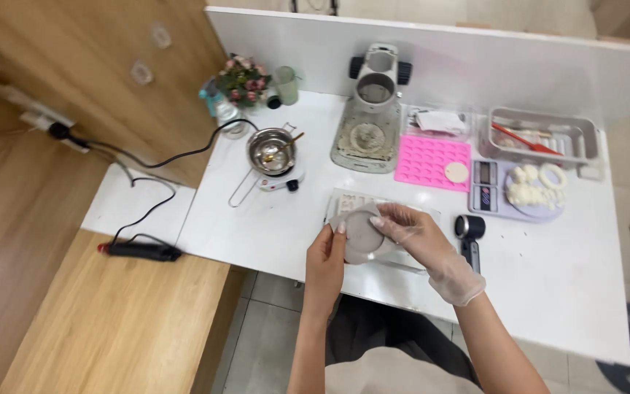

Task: Melting candle wax using a heat gun and preparing silicone molds for candle production.

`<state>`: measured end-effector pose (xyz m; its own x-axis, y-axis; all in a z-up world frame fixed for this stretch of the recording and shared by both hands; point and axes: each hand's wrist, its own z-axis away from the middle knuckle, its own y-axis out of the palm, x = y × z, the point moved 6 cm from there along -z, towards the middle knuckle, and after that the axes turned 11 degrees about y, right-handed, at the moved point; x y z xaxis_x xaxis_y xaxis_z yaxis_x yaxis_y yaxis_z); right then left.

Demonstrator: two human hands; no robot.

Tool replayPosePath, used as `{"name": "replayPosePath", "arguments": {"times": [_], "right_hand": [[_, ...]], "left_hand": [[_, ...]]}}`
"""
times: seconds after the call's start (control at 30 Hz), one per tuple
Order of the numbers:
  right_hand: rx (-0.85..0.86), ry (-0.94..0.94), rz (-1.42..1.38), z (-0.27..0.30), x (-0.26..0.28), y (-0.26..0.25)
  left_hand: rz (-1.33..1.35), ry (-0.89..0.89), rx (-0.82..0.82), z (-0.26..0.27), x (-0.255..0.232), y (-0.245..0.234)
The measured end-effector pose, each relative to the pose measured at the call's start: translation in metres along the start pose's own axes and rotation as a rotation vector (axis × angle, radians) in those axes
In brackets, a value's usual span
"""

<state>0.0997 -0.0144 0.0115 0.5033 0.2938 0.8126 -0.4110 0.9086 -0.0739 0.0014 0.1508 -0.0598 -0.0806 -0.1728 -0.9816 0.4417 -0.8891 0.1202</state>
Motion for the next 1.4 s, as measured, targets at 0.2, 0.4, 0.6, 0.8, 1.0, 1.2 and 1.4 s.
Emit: {"name": "replayPosePath", "arguments": {"times": [0.2, 0.4, 0.6, 0.8, 1.0, 1.2, 1.4], "right_hand": [[0.28, 0.109, -0.07, 0.038, 0.048, 0.063], [0.473, -0.021, -0.099, 0.044, 0.085, 0.12], [0.574, -0.36, 0.04, 0.084, 0.12, 0.191], [0.752, -1.301, 0.475, 0.177, 0.155, 0.285], [0.753, -1.888, 0.315, 0.257, 0.135, 0.417], [0.743, -2.137, 0.206, 0.347, 0.108, 0.512], [1.007, -2.222, 0.153, 0.416, 0.088, 0.543]], "left_hand": [[0.007, 0.179, -0.321, 0.053, -0.117, -0.025], [0.168, 0.328, -0.42, 0.078, -0.16, -0.068], [0.353, 0.509, -0.742, 0.105, -0.188, -0.127], [0.246, 0.527, -1.001, 0.179, -0.225, -0.223], [0.135, 0.555, -1.342, 0.287, -0.245, -0.332], [0.161, 0.703, -1.596, 0.404, -0.262, -0.391], [0.203, 0.817, -1.789, 0.467, -0.255, -0.385]]}}
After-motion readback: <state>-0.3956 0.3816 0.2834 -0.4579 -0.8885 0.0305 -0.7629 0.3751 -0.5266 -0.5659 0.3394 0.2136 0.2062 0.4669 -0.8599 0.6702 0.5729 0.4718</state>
